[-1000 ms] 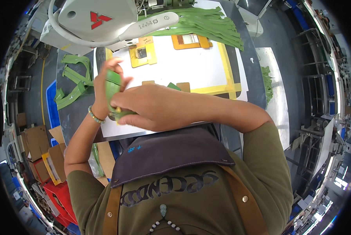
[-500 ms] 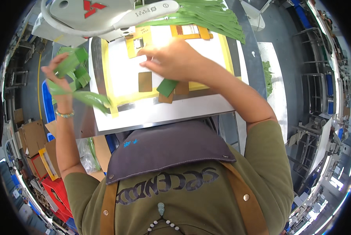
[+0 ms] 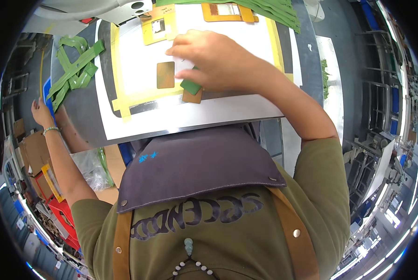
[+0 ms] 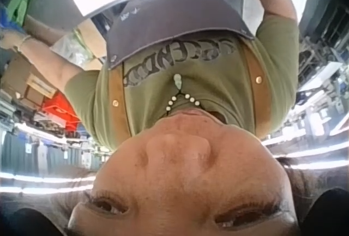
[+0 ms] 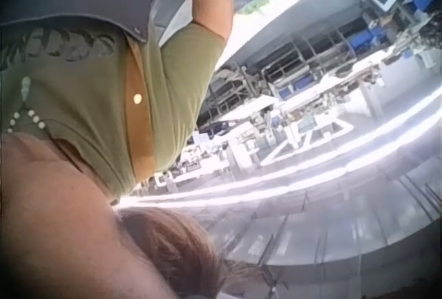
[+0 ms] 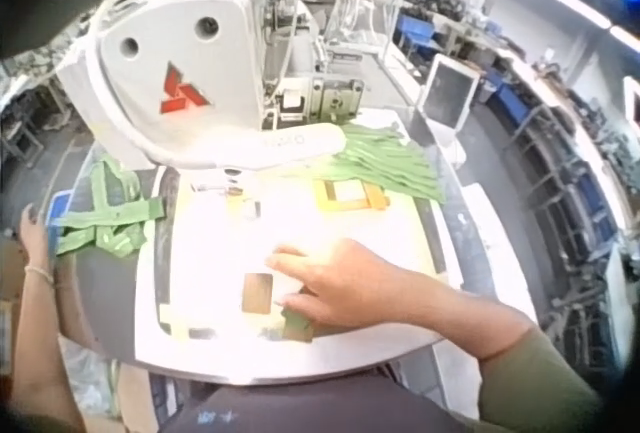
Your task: Sewing small leather pieces and zippers onto a template using an industrial sewing machine.
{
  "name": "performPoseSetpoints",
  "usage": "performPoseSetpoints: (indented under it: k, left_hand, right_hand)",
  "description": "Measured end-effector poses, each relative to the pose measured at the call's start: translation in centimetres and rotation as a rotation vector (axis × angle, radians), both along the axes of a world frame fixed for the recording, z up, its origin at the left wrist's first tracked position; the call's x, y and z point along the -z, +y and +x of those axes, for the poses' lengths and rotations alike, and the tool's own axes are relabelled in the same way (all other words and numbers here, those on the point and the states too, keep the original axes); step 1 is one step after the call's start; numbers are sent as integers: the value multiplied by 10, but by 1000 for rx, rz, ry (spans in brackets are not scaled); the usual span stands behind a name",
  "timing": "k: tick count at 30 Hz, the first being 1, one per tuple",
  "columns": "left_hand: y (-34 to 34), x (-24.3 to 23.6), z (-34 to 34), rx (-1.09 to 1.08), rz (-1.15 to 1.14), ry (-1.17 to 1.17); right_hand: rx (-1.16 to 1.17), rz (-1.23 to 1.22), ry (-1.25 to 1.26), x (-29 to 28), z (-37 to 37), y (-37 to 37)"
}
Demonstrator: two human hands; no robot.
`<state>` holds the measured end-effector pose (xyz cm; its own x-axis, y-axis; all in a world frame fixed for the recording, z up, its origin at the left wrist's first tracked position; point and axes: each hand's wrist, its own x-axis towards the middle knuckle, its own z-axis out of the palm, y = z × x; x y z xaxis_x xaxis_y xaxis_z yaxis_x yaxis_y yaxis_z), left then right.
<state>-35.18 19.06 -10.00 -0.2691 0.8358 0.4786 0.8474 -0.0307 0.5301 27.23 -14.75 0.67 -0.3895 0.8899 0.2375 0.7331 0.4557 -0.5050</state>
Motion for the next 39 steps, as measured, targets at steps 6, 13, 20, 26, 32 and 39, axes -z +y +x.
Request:
performPoseSetpoints:
  k: [6, 13, 20, 26, 32, 39]
  left_hand:
    - [-69, -53, 121, 274, 437, -1]
    - [-114, -100, 234, 955, 237, 395]
    - [-80, -71, 237, 972, 66, 415]
    - [-58, -64, 190, 544, -29, 493]
    - [-54, -74, 141, 243, -101, 737]
    - [-191, -120, 274, 1022, 391, 317]
  right_hand:
    - [-118, -37, -122, 5, -23, 15]
    - [-137, -199, -5, -3, -28, 30]
    - [-121, -212, 20, -11, -33, 30]
    - [-57, -232, 28, -17, -33, 32]
    - [-45, -238, 92, -15, -29, 37]
    - [223, -761, 601, -16, -22, 40]
